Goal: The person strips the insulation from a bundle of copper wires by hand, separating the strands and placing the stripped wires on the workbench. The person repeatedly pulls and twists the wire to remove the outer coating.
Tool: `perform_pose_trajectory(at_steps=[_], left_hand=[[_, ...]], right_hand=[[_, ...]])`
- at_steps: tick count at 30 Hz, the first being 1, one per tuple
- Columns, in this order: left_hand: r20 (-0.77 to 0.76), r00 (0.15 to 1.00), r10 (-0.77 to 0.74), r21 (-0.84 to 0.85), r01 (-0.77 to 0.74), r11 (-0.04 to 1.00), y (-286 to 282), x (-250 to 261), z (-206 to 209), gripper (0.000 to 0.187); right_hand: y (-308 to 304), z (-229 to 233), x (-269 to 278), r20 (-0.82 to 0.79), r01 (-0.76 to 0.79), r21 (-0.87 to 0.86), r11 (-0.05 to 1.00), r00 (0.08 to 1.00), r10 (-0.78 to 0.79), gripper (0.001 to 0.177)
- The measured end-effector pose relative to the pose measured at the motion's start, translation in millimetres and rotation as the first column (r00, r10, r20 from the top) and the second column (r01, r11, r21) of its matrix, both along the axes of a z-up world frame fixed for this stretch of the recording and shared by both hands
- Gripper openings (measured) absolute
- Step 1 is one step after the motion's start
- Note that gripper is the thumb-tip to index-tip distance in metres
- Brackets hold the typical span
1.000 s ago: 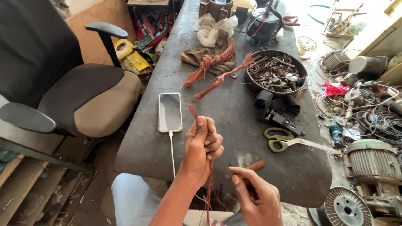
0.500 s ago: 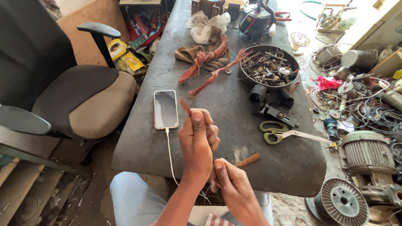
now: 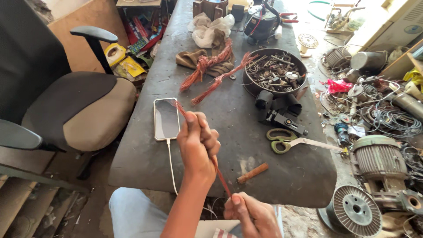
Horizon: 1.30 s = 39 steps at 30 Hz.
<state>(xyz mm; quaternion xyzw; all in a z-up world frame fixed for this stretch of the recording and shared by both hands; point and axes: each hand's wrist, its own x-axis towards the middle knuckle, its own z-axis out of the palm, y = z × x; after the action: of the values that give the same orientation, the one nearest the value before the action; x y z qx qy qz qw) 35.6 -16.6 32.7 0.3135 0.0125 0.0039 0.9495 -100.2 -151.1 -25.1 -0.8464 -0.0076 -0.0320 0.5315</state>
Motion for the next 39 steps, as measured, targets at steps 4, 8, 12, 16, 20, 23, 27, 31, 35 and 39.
perform_pose_trajectory(at_steps=[4, 8, 12, 16, 20, 23, 27, 31, 35, 39], left_hand=[[0.046, 0.989, -0.137, -0.015, 0.138, 0.990, 7.7, -13.7, -11.0, 0.039], [0.065, 0.986, -0.151, -0.007, 0.152, 0.988, -0.7, -26.1, -16.4, 0.041], [0.025, 0.985, -0.172, -0.028, 0.172, 0.985, -8.8, -30.3, -11.7, 0.041], [0.070, 0.984, -0.162, 0.023, 0.161, 0.987, 0.6, -28.7, -1.7, 0.041], [0.068, 0.981, -0.182, -0.074, 0.187, 0.979, 4.7, -29.2, -0.4, 0.040], [0.088, 0.980, -0.177, -0.092, 0.185, 0.978, 3.9, -26.7, -1.4, 0.038], [0.088, 0.981, -0.174, -0.058, 0.179, 0.982, 0.6, -27.2, -6.1, 0.038], [0.115, 0.973, -0.198, -0.081, 0.208, 0.975, -8.0, -34.6, -15.8, 0.039], [0.045, 0.993, -0.107, 0.023, 0.106, 0.994, -13.4, -37.8, -22.3, 0.042], [0.137, 0.991, 0.002, 0.131, -0.020, 0.991, -13.6, -38.0, -22.8, 0.047]], right_hand=[[-21.9, 13.9, 10.9, 0.117, -0.044, -0.067, 0.997, 0.992, 0.051, 0.026], [-13.0, 39.9, 24.2, -0.021, -0.061, 0.104, 0.993, 0.998, 0.063, 0.035], [10.8, 55.2, 34.0, 0.105, 0.086, 0.089, 0.992, 0.990, -0.095, 0.022], [13.1, 63.4, 37.3, 0.114, 0.242, -0.035, 0.970, 0.965, -0.237, 0.015], [7.9, 61.5, 35.1, 0.113, 0.291, -0.133, 0.947, 0.954, -0.278, 0.013], [7.8, 63.2, 33.8, 0.230, 0.245, -0.063, 0.967, 0.947, -0.225, 0.014], [11.9, 68.7, 35.8, 0.254, 0.242, -0.092, 0.966, 0.944, -0.212, 0.017], [24.7, 70.1, 40.9, 0.258, 0.212, -0.062, 0.975, 0.947, -0.189, 0.026], [52.3, 67.2, 42.6, 0.520, 0.288, -0.144, 0.947, 0.836, -0.175, 0.032], [65.3, 67.0, 42.6, 0.436, 0.403, -0.072, 0.912, 0.835, -0.335, 0.028]])
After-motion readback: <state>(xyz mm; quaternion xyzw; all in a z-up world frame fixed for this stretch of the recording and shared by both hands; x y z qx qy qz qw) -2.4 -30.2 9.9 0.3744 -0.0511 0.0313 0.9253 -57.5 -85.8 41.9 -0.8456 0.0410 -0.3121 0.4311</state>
